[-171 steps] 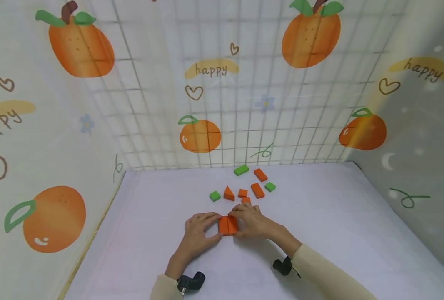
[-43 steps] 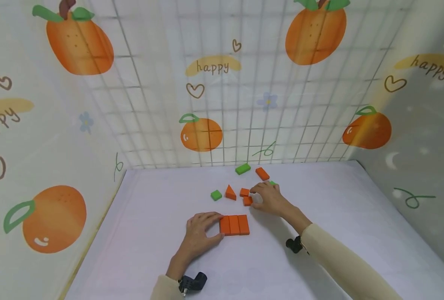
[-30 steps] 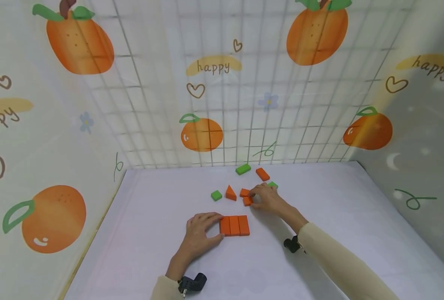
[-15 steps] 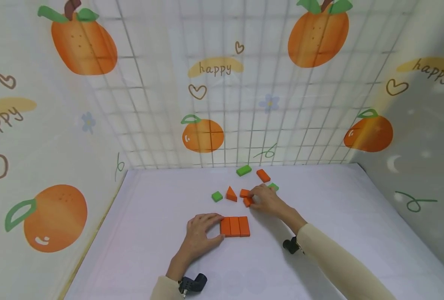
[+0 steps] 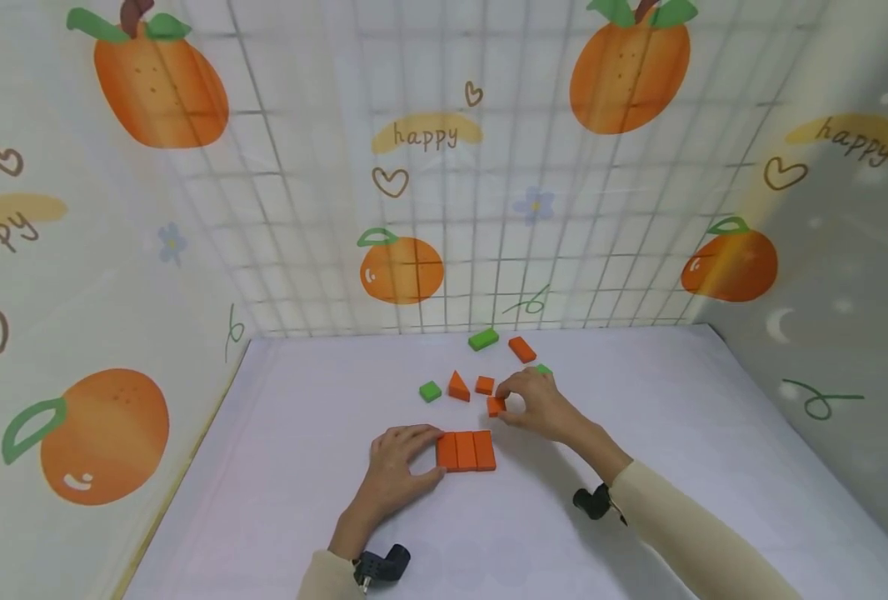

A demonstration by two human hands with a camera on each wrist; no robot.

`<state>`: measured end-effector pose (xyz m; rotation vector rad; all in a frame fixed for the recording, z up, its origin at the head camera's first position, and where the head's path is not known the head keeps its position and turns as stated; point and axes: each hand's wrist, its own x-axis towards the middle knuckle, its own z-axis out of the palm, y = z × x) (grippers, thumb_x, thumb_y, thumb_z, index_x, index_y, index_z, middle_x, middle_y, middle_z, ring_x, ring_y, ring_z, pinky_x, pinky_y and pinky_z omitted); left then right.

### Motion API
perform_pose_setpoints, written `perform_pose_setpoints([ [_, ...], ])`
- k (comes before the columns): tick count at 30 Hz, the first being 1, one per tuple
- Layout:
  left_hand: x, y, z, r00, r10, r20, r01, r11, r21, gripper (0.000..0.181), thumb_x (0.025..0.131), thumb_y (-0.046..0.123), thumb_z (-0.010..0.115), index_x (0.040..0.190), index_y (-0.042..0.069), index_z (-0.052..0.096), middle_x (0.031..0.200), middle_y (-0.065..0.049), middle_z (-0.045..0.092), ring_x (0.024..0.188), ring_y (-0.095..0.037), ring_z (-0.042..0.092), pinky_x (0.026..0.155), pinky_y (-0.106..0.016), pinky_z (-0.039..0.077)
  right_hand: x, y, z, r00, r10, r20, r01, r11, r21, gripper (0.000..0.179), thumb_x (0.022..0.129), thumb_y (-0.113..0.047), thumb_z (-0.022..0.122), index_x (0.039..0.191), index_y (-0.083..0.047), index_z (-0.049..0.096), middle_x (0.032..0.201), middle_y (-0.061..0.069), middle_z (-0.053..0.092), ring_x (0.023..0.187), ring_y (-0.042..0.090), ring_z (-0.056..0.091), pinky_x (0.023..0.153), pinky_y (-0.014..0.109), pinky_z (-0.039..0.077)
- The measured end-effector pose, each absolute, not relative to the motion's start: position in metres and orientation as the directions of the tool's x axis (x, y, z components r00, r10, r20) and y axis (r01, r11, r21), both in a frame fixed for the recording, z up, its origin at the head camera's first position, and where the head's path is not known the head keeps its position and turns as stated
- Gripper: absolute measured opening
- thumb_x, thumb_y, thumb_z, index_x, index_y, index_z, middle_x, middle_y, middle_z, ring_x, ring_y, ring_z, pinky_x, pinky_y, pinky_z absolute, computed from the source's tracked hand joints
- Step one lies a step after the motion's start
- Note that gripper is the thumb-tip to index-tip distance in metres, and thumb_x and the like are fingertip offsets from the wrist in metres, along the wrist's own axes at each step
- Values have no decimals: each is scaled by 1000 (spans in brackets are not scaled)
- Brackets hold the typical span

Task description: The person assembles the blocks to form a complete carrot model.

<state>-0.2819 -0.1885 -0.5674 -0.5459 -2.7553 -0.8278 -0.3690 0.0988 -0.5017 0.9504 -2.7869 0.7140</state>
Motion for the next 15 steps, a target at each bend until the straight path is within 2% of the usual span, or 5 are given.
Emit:
perform_pose_setpoints([
  [10, -279, -188, -567, -924, 275, 266, 377, 777, 505, 52, 85, 48, 72, 134, 32, 63, 139, 9, 56, 127, -20, 45, 104, -55, 28, -328, 86, -496, -739, -601, 303, -673, 646, -360, 21, 81, -23, 82, 99, -20, 71, 98, -11, 67, 107, 16, 54, 92, 44, 35],
  [15, -281, -188, -566, -912, 283, 298, 402, 764, 504, 51, 86, 46, 73, 134, 30, 64, 138, 8, 57, 125, -21, 46, 102, -56, 29, -310, 75, -489, -708, -637, 306, -705, 607, -367, 22, 82, -23, 82, 100, -17, 72, 99, -7, 70, 105, 15, 53, 91, 43, 35],
])
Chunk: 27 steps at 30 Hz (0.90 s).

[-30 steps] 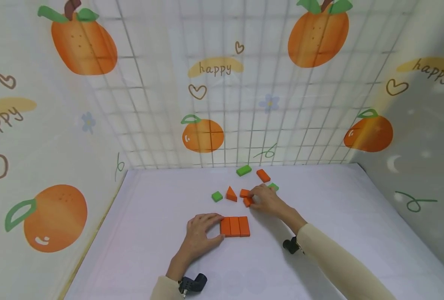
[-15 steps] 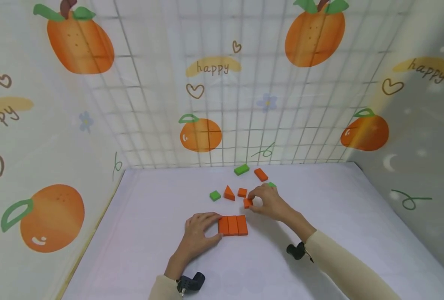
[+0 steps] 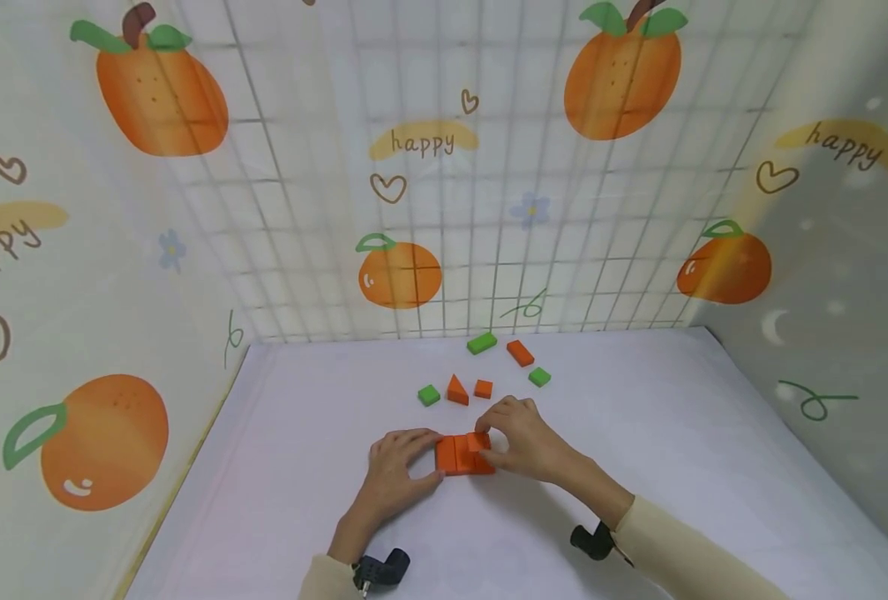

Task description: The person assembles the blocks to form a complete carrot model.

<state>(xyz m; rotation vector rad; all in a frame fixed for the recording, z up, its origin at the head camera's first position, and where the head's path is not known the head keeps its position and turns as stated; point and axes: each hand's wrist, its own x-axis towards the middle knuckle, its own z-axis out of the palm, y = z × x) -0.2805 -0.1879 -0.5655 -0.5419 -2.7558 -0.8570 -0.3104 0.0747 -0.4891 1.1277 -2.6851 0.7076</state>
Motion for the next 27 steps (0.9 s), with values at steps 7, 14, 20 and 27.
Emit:
perform_pose_setpoints([
  [7, -282, -189, -566, -899, 296, 323, 427, 757, 494, 52, 85, 46, 73, 133, 28, 65, 138, 8, 58, 124, -21, 47, 100, -55, 30, -295, 62, -492, -682, -673, 286, -730, 610, -307, 28, 82, -29, 83, 105, -16, 73, 103, -6, 69, 104, 14, 53, 87, 38, 36],
  [14, -283, -189, -565, -892, 303, 336, 440, 754, 488, 53, 85, 44, 74, 134, 26, 65, 137, 7, 58, 124, -22, 47, 101, -56, 29, -290, 56, -499, -644, -711, 283, -764, 583, -274, 28, 80, -27, 83, 104, -18, 73, 99, -8, 68, 102, 13, 52, 86, 36, 36],
  [20, -283, -188, -566, -896, 296, 330, 431, 760, 486, 52, 85, 45, 74, 133, 28, 65, 137, 9, 58, 123, -20, 47, 100, -54, 30, -288, 50, -507, -629, -735, 253, -775, 567, -278, 26, 81, -29, 83, 103, -18, 74, 96, -11, 66, 97, 10, 51, 84, 35, 35],
  [27, -281, -189, -567, -895, 295, 334, 432, 757, 491, 52, 85, 45, 74, 133, 27, 65, 137, 8, 58, 124, -21, 47, 100, -55, 31, -285, 44, -517, -588, -760, 276, -807, 574, -139, 29, 78, -32, 85, 102, -18, 74, 98, -9, 64, 99, 13, 52, 82, 34, 38],
])
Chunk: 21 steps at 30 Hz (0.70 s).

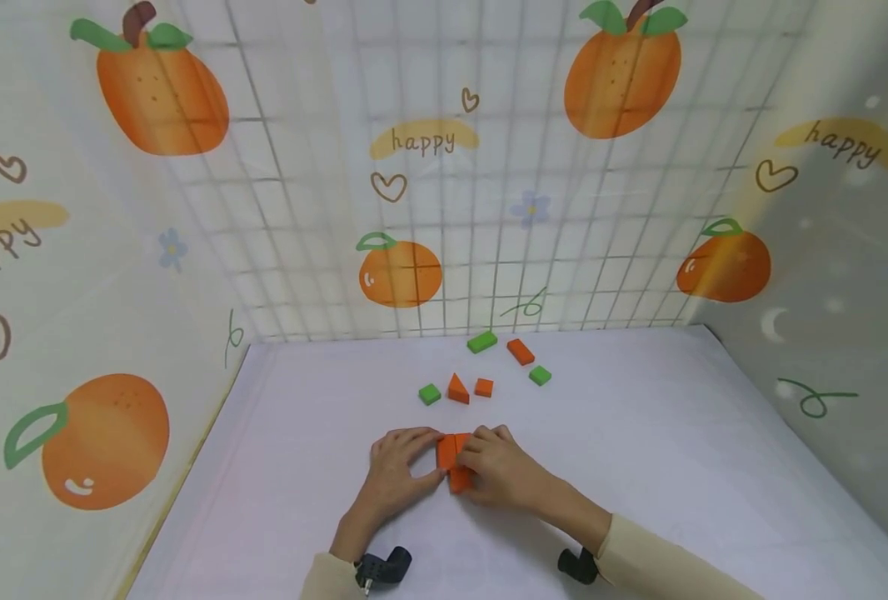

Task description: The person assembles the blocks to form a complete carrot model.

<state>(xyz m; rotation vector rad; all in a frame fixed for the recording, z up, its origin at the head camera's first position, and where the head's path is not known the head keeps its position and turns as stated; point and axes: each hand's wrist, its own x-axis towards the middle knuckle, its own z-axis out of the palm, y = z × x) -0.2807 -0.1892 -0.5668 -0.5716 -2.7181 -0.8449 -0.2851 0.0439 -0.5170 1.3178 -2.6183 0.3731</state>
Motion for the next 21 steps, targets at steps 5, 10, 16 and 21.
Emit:
perform_pose_setpoints([
  [5, -281, -189, -567, -898, 294, 328, 428, 757, 493, 53, 85, 45, 74, 133, 27, 65, 138, 7, 58, 124, -22, 47, 101, -55, 30, -284, 44, -519, -570, -768, 294, -813, 579, -63, 30, 77, -31, 86, 102, -19, 74, 100, -8, 63, 101, 14, 52, 83, 33, 38],
  [10, -281, -189, -566, -895, 297, 333, 434, 752, 495, 52, 85, 44, 74, 133, 26, 65, 137, 7, 58, 124, -22, 47, 101, -55, 29, -288, 49, -513, -615, -742, 265, -787, 596, -157, 30, 81, -36, 83, 104, -20, 74, 100, -10, 63, 102, 12, 51, 83, 34, 36],
  [16, -281, -189, -564, -905, 290, 310, 415, 760, 501, 53, 85, 45, 73, 134, 27, 64, 138, 9, 57, 125, -21, 46, 103, -54, 29, -309, 60, -503, -711, -648, 274, -703, 659, -267, 25, 86, -34, 79, 105, -17, 74, 104, -6, 66, 106, 17, 52, 85, 40, 36],
  [21, -280, -188, -564, -912, 289, 291, 403, 767, 500, 53, 86, 46, 72, 135, 28, 64, 139, 8, 57, 127, -21, 45, 103, -54, 28, -338, 71, -500, -778, -557, 290, -627, 707, -326, 25, 86, -27, 79, 107, -12, 74, 106, -3, 67, 107, 21, 53, 86, 44, 36],
])
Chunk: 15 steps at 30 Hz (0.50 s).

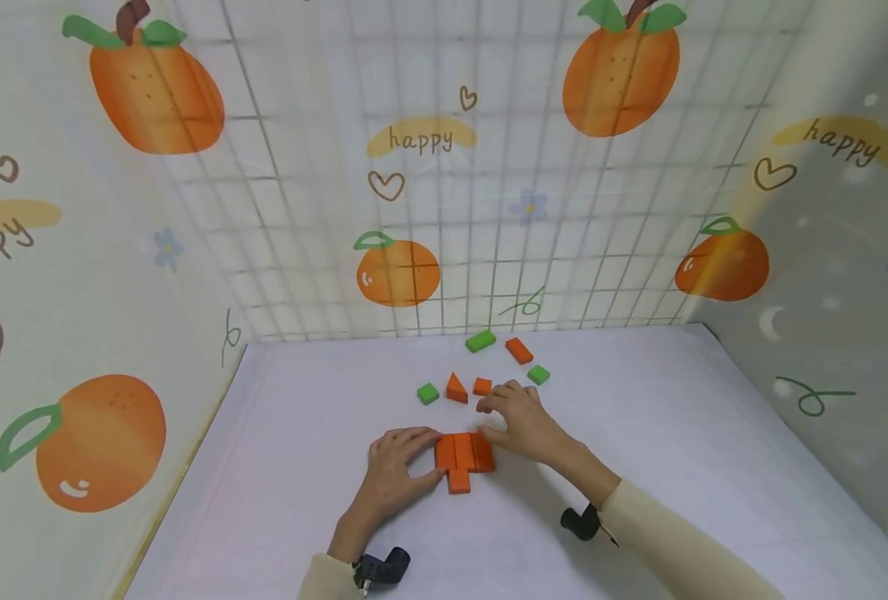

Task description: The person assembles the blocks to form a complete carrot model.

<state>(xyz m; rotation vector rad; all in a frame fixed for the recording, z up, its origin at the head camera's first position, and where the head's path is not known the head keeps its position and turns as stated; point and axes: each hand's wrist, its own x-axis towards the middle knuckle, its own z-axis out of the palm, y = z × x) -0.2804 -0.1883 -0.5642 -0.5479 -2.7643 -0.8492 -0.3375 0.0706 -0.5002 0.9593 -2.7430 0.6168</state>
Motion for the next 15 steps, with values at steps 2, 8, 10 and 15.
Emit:
perform_pose_setpoints([
  [2, -281, -188, -564, -908, 292, 300, 410, 765, 497, 53, 86, 46, 72, 134, 27, 64, 139, 8, 57, 126, -21, 46, 103, -54, 29, -349, 74, -501, -796, -523, 305, -604, 725, -331, 26, 86, -25, 80, 106, -11, 74, 104, -1, 66, 105, 22, 53, 85, 45, 37],
  [8, -280, -188, -564, -906, 288, 310, 413, 761, 500, 51, 86, 45, 73, 133, 27, 65, 138, 9, 57, 125, -21, 46, 102, -55, 29, -382, 81, -503, -797, -520, 308, -602, 731, -322, 32, 87, -17, 77, 117, -7, 71, 115, 6, 66, 114, 27, 51, 85, 49, 37],
  [10, -280, -188, -564, -906, 288, 311, 415, 756, 507, 51, 85, 44, 73, 133, 27, 65, 138, 8, 57, 125, -21, 46, 102, -54, 29, -391, 82, -504, -779, -548, 305, -624, 726, -290, 35, 88, -13, 75, 121, -8, 69, 122, 7, 65, 119, 28, 50, 86, 51, 37],
  [15, -282, -187, -566, -903, 295, 314, 421, 755, 503, 52, 85, 45, 73, 134, 27, 64, 138, 9, 57, 126, -21, 46, 101, -54, 29, -412, 84, -505, -751, -607, 262, -659, 716, -229, 40, 87, -5, 73, 126, -10, 68, 131, 7, 63, 124, 31, 48, 89, 55, 37],
])
